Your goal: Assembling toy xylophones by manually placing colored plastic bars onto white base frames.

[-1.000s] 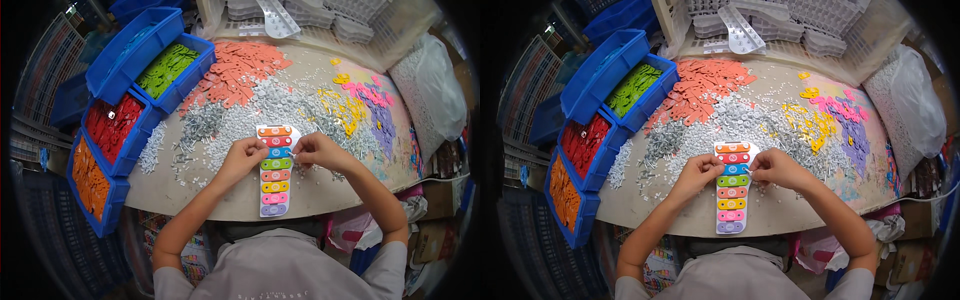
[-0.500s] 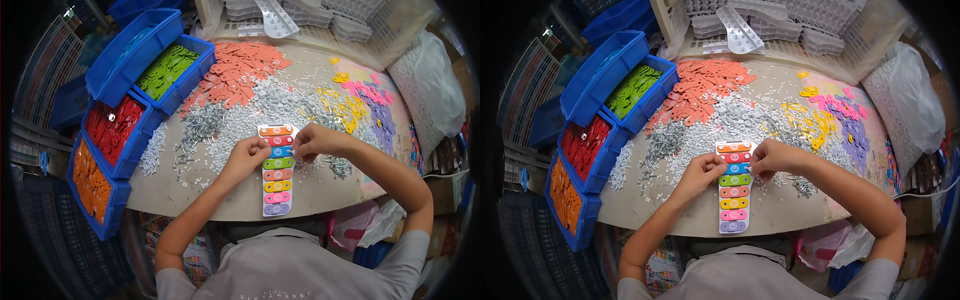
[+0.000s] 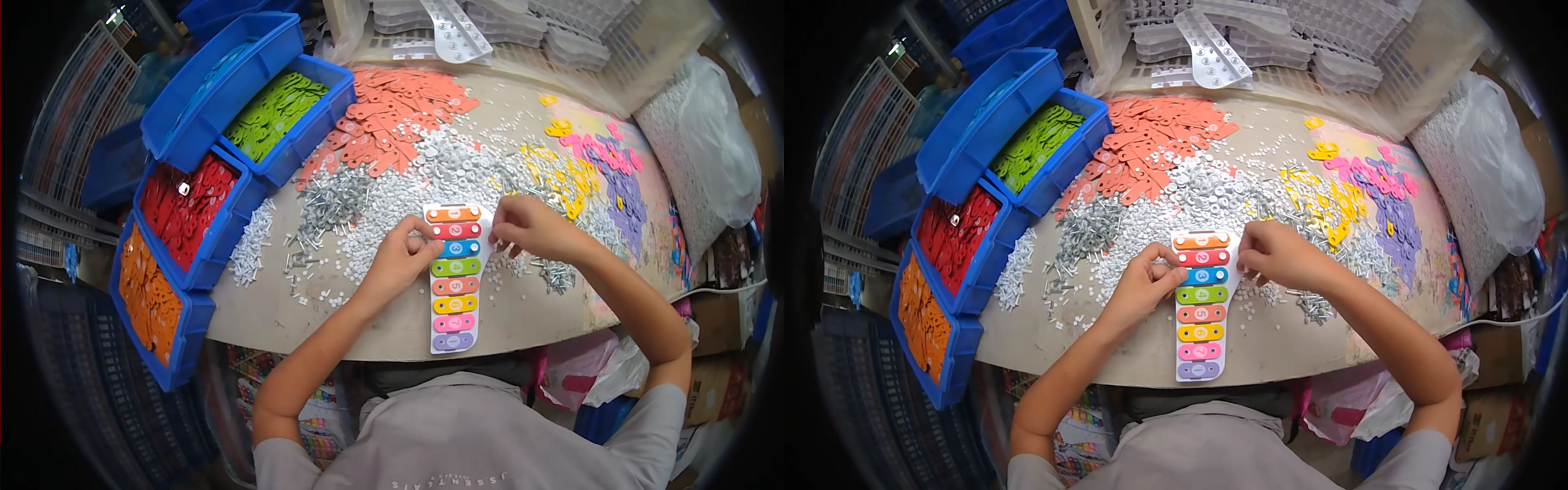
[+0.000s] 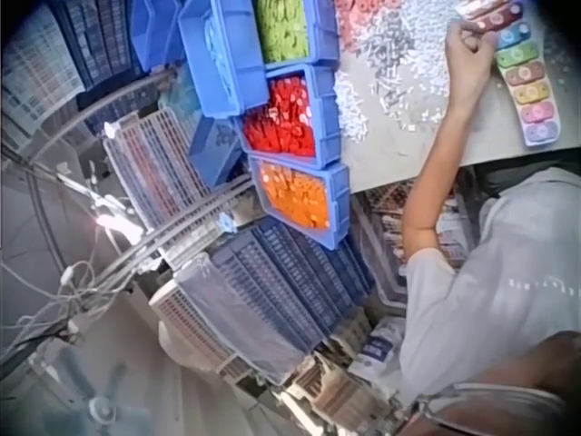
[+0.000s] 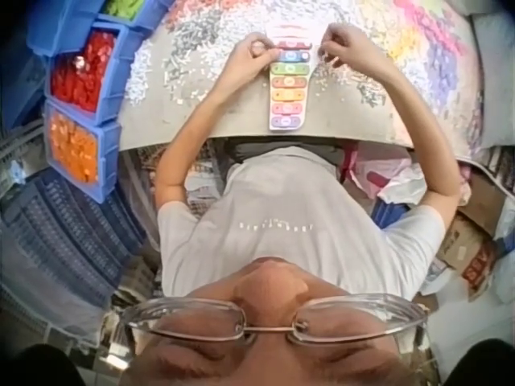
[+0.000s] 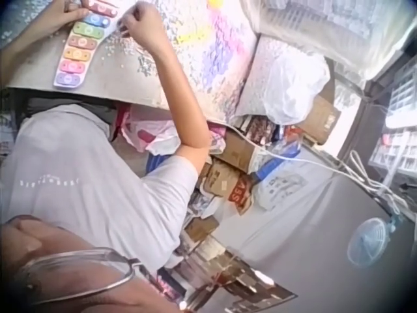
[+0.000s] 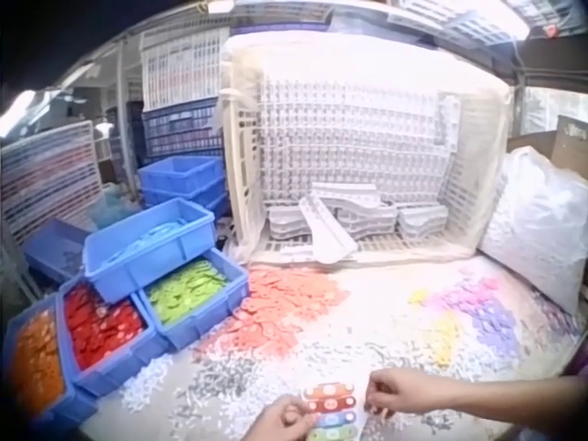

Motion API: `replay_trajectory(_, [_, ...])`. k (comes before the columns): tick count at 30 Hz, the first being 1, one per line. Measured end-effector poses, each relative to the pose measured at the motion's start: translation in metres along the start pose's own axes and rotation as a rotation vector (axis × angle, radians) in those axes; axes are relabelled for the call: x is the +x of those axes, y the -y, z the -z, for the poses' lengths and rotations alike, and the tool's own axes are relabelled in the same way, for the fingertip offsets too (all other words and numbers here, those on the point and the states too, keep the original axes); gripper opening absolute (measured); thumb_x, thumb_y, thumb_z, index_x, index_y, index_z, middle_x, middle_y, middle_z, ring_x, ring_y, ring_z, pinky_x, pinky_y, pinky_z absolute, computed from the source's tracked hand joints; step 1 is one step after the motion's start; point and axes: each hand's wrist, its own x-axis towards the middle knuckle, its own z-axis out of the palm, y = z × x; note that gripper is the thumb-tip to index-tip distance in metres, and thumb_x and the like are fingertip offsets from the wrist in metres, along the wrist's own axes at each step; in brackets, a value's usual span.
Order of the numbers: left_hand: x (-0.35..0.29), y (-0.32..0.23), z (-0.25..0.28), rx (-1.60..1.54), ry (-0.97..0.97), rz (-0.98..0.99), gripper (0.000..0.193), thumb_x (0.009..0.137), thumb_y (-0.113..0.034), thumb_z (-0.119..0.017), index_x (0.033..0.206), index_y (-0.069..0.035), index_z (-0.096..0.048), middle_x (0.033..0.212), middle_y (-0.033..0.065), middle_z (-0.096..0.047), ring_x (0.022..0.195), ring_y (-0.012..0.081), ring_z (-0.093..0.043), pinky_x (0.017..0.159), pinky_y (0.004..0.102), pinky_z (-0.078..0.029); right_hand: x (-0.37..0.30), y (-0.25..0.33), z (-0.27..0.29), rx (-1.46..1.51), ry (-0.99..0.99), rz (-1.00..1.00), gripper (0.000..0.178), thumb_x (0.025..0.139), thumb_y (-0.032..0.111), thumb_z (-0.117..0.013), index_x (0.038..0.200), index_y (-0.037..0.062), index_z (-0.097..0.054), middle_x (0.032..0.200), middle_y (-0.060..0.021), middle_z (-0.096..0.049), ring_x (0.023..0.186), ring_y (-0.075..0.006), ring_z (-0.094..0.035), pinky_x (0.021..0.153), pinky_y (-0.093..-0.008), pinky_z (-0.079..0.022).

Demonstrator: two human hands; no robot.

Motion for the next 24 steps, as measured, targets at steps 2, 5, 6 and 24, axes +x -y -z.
replay_trajectory(2, [0.0,-0.007,-0.004,0.01,-0.034,0.026,0.025,0.098,-0.018,-0.067,0.111,-0.006,-0.05,0.062,-0.0044,-0.054,0.054,0.0024,-0.041,0.048,0.0217,-0.028,-0.002,-0.011,-0.001,0.125,-0.06,0.022,0.005,0.092,0.0,-0.052,0.094,0.0021,-0.055,0.076,-0.0026,-0.061,0.065,-0.0128,-0.062,0.056,-0.028,-0.053])
replay_trajectory(5, [0.002,-0.009,-0.005,0.026,-0.08,0.081,0.038,0.097,-0.023,-0.07,0.118,-0.006,-0.044,0.061,-0.0028,-0.054,0.052,0.0035,-0.043,0.045,0.0219,-0.029,0.001,-0.019,-0.002,0.245,-0.096,0.003,0.016,0.089,0.0,-0.042,0.102,0.0053,-0.05,0.069,0.002,-0.049,0.062,-0.0109,-0.053,0.05,-0.0274,-0.045])
replay_trajectory(6, [0.003,-0.009,-0.005,0.031,-0.089,0.107,0.045,0.096,-0.025,-0.072,0.122,-0.005,-0.042,0.062,-0.0018,-0.056,0.052,0.0039,-0.044,0.044,0.0219,-0.029,0.001,-0.018,-0.008,0.219,-0.156,-0.012,0.019,0.089,0.002,-0.041,0.105,0.0052,-0.049,0.069,0.0013,-0.05,0.061,-0.0107,-0.051,0.049,-0.0284,-0.043])
replay_trajectory(24, [0.03,0.004,0.006,0.002,0.129,0.048,0.052,0.09,-0.02,-0.078,0.116,0.002,-0.039,0.089,0.0169,-0.069,0.081,0.0151,-0.069,0.065,0.0293,-0.054,0.021,-0.035,-0.016,-0.248,-0.057,-0.04,0.084,0.08,0.042,-0.084,0.135,-0.0088,-0.046,0.101,-0.023,-0.068,0.087,-0.0245,-0.068,0.072,-0.0363,-0.054])
